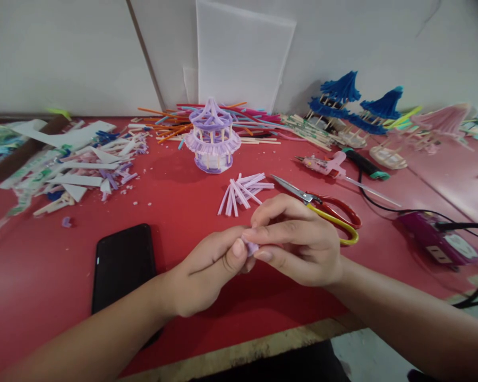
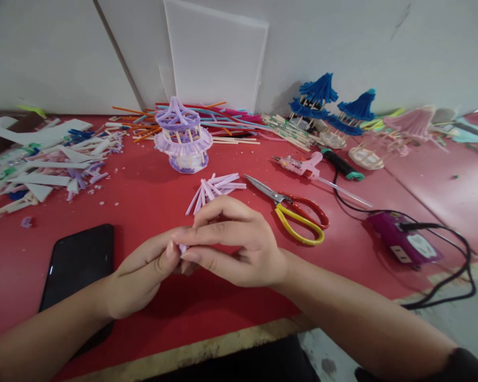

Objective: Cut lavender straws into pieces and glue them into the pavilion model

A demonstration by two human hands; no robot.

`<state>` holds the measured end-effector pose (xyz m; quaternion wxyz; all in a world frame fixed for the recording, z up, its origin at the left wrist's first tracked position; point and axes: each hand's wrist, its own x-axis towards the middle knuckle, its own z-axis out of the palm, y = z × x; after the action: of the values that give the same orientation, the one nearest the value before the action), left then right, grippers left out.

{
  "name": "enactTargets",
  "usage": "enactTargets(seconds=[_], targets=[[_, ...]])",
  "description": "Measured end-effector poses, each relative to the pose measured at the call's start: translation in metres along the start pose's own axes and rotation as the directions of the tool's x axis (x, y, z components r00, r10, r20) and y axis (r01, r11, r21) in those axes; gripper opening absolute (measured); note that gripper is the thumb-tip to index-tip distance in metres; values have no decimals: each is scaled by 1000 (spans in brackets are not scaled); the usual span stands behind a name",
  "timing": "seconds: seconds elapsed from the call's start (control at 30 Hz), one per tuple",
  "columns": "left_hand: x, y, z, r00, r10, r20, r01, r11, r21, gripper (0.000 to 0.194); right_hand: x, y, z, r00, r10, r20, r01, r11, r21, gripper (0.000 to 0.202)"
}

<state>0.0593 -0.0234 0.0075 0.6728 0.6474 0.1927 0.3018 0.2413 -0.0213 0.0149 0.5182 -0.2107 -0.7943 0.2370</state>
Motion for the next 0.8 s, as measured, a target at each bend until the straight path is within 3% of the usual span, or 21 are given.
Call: enactTargets(seconds=[0.17,0.3,0.4,0.5,0.8], targets=[[0,-1,-1,1000,18,9,-19,999,31,37,-1,0,-1,994,104,26,-106,986,126,18],[-1,-1,-2,999,28,20,-30,994,103,37,0,-2,-3,978,195,79,-206,963,172,34],[-1,-1,-3,999,20,36,-24,991,129,38,2,-1,-5,984,136,116,-149,983,110,35],[-1,-2,-3,999,14,51,-21,988,152,37,5,-1,-7,989,82,125,-90,994,61,22],[-3,-1,-2,998,-4,63,-6,988,154,37,6,-2,-11,981,105,162,-115,992,52,6]])
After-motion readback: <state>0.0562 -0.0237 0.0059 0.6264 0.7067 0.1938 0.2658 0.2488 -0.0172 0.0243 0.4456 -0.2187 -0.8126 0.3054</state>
